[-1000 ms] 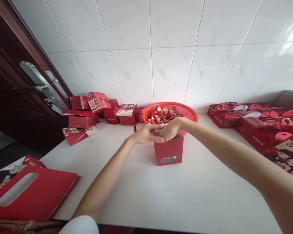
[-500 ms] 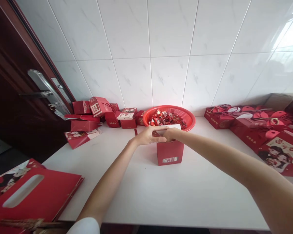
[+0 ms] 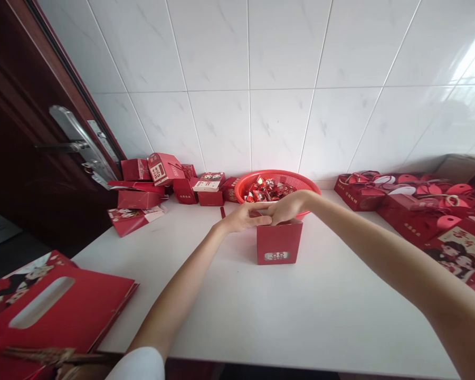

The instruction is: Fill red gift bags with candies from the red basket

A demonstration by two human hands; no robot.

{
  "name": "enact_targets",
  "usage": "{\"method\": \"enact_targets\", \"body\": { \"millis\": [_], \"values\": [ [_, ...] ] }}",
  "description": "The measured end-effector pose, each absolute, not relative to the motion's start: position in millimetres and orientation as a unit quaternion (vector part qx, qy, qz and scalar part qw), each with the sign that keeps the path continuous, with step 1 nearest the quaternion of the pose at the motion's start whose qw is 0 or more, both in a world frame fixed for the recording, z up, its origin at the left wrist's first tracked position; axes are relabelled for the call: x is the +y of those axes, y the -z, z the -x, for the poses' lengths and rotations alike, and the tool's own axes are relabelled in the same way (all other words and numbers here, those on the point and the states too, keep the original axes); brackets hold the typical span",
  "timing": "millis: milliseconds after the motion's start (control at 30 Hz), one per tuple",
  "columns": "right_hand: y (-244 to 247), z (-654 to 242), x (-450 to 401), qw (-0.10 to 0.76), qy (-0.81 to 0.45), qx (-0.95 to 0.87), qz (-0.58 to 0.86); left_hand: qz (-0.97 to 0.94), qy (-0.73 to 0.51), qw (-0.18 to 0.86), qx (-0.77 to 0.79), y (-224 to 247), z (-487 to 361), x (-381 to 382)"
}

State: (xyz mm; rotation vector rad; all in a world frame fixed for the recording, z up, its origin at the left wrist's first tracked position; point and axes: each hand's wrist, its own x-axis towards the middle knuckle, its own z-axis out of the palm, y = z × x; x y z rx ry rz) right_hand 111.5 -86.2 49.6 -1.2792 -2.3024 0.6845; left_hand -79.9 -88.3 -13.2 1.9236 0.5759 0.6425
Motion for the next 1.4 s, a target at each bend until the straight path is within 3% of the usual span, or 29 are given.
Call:
{"method": "enact_targets", "body": {
  "millis": [33, 67, 100, 200, 267, 533, 733, 933, 1400],
  "values": [
    [-59, -118, -91, 0.101, -0.313, -0.848, 0.416, -0.795, -0.267, 0.492, 0.235, 13, 80, -88],
    [-67, -125, -97, 0.049, -0.359, -0.857, 0.367, -0.797, -0.268, 0.487, 0.236, 12, 80, -89],
    [-72, -133, -104, 0.068, -0.381, -0.86, 0.333, -0.801, -0.268, 0.479, 0.239, 12, 81, -89],
    [-67, -158, -127, 0.302, -0.322, -0.833, 0.335, -0.819, -0.261, 0.448, 0.245, 10, 83, -90],
    [-46, -170, -138, 0.406, -0.255, -0.791, 0.38, -0.832, -0.267, 0.418, 0.248, 11, 84, -90],
    [40, -180, -151, 0.532, -0.28, -0.678, 0.423, -0.831, -0.364, 0.33, 0.262, 24, 73, -90],
    [54, -171, -159, 0.556, -0.371, -0.641, 0.378, -0.807, -0.393, 0.349, 0.269, 30, 62, -100],
    [68, -173, -162, 0.589, -0.35, -0.61, 0.398, -0.818, -0.406, 0.313, 0.262, 37, 56, -98],
    [51, -174, -175, 0.57, -0.364, -0.617, 0.402, -0.809, -0.45, 0.253, 0.281, 44, 37, -123]
  ]
}}
